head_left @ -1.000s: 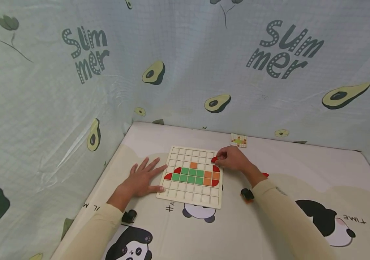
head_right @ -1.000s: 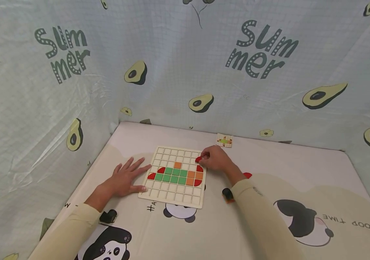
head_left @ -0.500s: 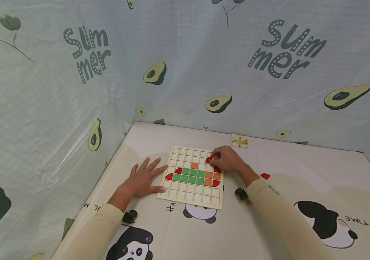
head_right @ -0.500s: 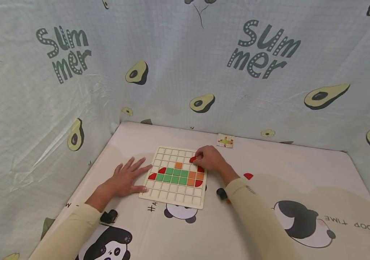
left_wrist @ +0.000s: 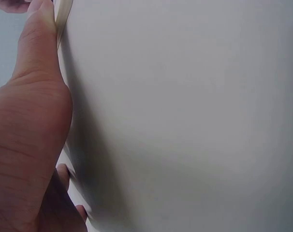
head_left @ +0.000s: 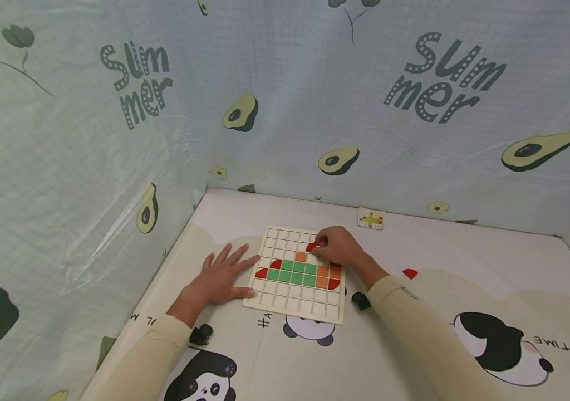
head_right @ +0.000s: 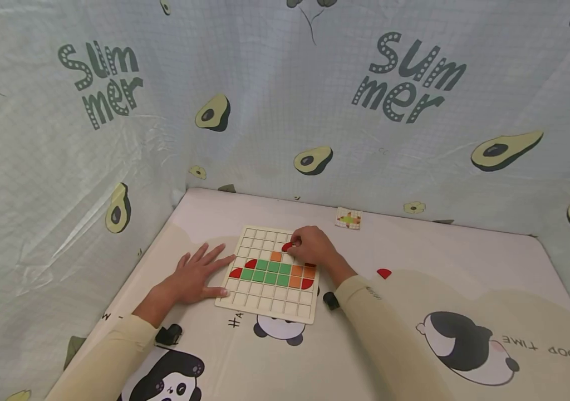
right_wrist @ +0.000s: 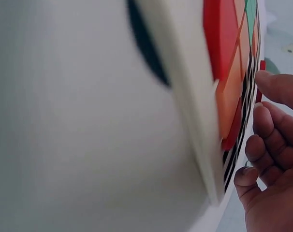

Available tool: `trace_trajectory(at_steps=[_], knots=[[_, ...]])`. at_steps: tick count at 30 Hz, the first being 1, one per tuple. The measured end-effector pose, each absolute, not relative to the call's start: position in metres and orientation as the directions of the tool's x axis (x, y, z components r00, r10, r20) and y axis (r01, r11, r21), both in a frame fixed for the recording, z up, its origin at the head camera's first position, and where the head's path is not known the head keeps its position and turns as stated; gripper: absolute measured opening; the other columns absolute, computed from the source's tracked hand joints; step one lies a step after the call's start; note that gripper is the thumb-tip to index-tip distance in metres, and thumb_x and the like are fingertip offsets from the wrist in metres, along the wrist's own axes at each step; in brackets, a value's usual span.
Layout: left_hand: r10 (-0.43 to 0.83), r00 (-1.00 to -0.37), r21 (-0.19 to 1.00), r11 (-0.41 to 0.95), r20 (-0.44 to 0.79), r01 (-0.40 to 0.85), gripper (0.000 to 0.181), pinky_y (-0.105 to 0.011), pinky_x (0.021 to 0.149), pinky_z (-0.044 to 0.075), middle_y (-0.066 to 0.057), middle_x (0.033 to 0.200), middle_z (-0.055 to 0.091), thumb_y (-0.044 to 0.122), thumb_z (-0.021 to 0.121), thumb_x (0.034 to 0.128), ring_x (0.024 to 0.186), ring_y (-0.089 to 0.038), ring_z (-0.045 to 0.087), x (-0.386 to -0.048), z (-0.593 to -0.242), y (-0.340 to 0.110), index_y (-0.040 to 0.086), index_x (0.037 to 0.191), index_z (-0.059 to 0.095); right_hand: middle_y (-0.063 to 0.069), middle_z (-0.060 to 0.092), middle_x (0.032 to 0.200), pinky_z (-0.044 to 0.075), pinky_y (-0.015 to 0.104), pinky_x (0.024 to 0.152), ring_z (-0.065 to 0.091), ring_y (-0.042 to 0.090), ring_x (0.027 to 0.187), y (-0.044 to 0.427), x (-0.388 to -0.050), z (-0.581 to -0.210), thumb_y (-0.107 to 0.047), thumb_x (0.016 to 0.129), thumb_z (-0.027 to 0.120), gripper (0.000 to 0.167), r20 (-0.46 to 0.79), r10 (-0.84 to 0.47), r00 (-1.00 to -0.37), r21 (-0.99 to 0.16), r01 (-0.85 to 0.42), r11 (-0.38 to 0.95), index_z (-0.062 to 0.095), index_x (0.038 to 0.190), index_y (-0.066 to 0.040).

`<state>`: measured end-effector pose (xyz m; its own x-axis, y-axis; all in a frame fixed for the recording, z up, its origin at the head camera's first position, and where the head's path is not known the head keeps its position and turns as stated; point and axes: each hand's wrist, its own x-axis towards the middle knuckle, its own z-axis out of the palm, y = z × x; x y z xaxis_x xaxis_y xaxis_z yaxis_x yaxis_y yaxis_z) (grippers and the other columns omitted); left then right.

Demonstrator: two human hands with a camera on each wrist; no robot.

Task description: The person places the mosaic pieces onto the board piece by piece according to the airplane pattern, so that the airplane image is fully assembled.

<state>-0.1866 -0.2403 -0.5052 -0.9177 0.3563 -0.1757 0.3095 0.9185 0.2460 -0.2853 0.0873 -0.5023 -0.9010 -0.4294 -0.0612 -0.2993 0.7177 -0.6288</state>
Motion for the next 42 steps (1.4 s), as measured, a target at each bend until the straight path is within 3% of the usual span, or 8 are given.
trace_trajectory(at_steps=[7, 25, 34, 42], knots=[[0.358, -0.917, 0.242, 0.919, -0.179, 0.311, 0.085, -0.078, 0.120, 0.020, -0.011, 0.175, 0.023, 0.062, 0.071, 0.0901, 0.161, -0.050, 0.015, -0.187, -0.506, -0.240, 0.030, 0.162, 0.038, 0.004, 0.063, 0.082, 0.044, 0.028, 0.070, 0.055, 0.017, 0.078, 0.075, -0.286, -0.501, -0.023, 0.094, 0.076, 0.022, -0.064, -0.437, -0.897, -0.578, -0.324, 0.749, 0.075, 0.102, -0.002], [0.344, -0.918, 0.236, 0.925, -0.196, 0.297, 0.087, -0.077, 0.121, 0.018, -0.009, 0.176, 0.020, 0.064, 0.071, 0.0894, 0.162, -0.049, 0.012, -0.186, -0.506, -0.238, 0.033, 0.162, 0.036, 0.004, 0.067, 0.088, 0.047, 0.029, 0.072, 0.056, 0.017, 0.080, 0.071, -0.283, -0.501, -0.023, 0.098, 0.071, 0.023, -0.056, -0.437, -0.898, -0.594, -0.322, 0.737, 0.076, 0.111, -0.004], [0.344, -0.919, 0.236, 0.926, -0.196, 0.296, 0.086, -0.078, 0.121, 0.018, -0.010, 0.176, 0.020, 0.062, 0.071, 0.0910, 0.161, -0.050, 0.013, -0.186, -0.502, -0.238, 0.031, 0.163, 0.035, 0.003, 0.064, 0.084, 0.046, 0.028, 0.069, 0.054, 0.017, 0.079, 0.139, -0.255, -0.493, -0.012, 0.093, 0.073, 0.016, -0.080, -0.449, -0.890, -0.630, -0.304, 0.714, 0.077, 0.107, -0.006], [0.341, -0.918, 0.232, 0.927, -0.202, 0.293, 0.086, -0.078, 0.121, 0.018, -0.011, 0.175, 0.021, 0.061, 0.072, 0.0905, 0.161, -0.051, 0.014, -0.184, -0.499, -0.237, 0.030, 0.163, 0.036, -0.007, 0.066, 0.089, 0.049, 0.023, 0.074, 0.055, 0.010, 0.085, 0.218, -0.205, -0.494, -0.018, 0.086, 0.085, 0.020, -0.157, -0.515, -0.843, -0.616, -0.325, 0.718, 0.078, 0.105, -0.016]])
